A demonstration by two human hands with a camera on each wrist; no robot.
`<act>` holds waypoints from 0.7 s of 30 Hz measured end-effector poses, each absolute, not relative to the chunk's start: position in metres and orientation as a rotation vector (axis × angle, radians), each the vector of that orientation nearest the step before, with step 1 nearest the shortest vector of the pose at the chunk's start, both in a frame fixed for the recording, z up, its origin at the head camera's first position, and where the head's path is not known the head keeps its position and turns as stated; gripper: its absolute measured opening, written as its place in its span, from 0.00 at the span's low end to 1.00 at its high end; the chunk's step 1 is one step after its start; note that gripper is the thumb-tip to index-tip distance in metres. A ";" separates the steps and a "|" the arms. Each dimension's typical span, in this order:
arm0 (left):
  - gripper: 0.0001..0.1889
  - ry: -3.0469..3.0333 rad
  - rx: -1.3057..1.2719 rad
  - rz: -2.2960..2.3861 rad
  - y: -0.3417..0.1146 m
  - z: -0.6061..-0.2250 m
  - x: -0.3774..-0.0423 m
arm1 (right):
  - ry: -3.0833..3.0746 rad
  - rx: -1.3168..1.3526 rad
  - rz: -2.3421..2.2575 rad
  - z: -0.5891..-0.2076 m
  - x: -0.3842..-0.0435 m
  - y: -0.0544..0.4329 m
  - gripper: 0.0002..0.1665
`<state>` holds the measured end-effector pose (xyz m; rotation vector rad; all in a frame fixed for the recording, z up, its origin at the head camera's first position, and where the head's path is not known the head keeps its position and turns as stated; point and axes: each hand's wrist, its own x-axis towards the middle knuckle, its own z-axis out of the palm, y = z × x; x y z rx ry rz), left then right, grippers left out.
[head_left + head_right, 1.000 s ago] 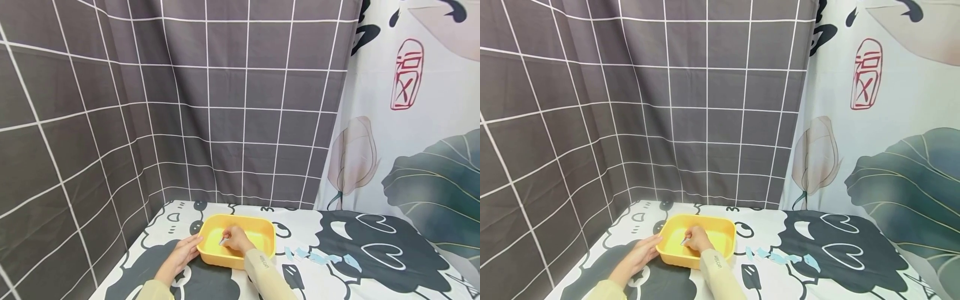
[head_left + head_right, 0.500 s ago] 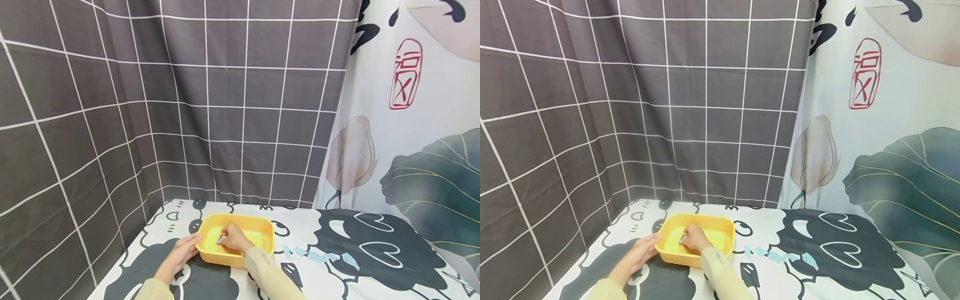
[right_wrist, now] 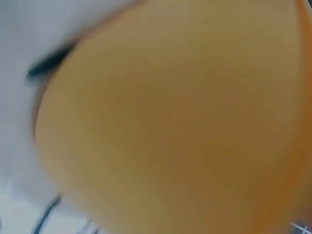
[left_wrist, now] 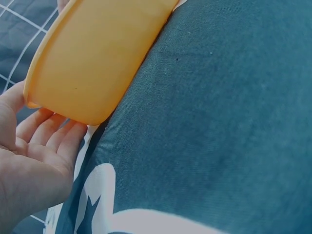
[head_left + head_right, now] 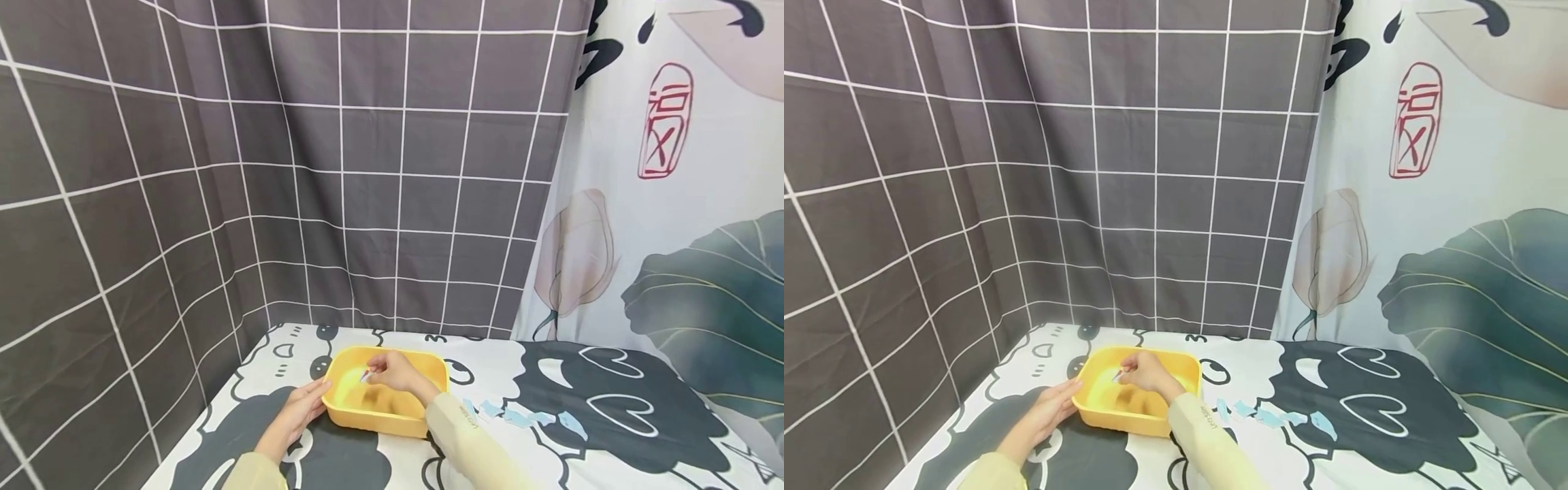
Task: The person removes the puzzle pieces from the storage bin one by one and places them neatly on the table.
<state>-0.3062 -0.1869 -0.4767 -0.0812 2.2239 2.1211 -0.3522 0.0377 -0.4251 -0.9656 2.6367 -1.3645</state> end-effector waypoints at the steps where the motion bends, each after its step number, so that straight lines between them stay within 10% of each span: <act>1: 0.34 2.225 -0.079 2.126 -0.187 -0.476 -0.307 | 2.655 -0.951 -1.355 -0.421 -0.351 0.041 0.21; 21: 0.36 2.210 -0.063 2.090 -0.188 -0.474 -0.305 | 2.949 -0.615 -1.519 -0.407 -0.339 0.177 0.23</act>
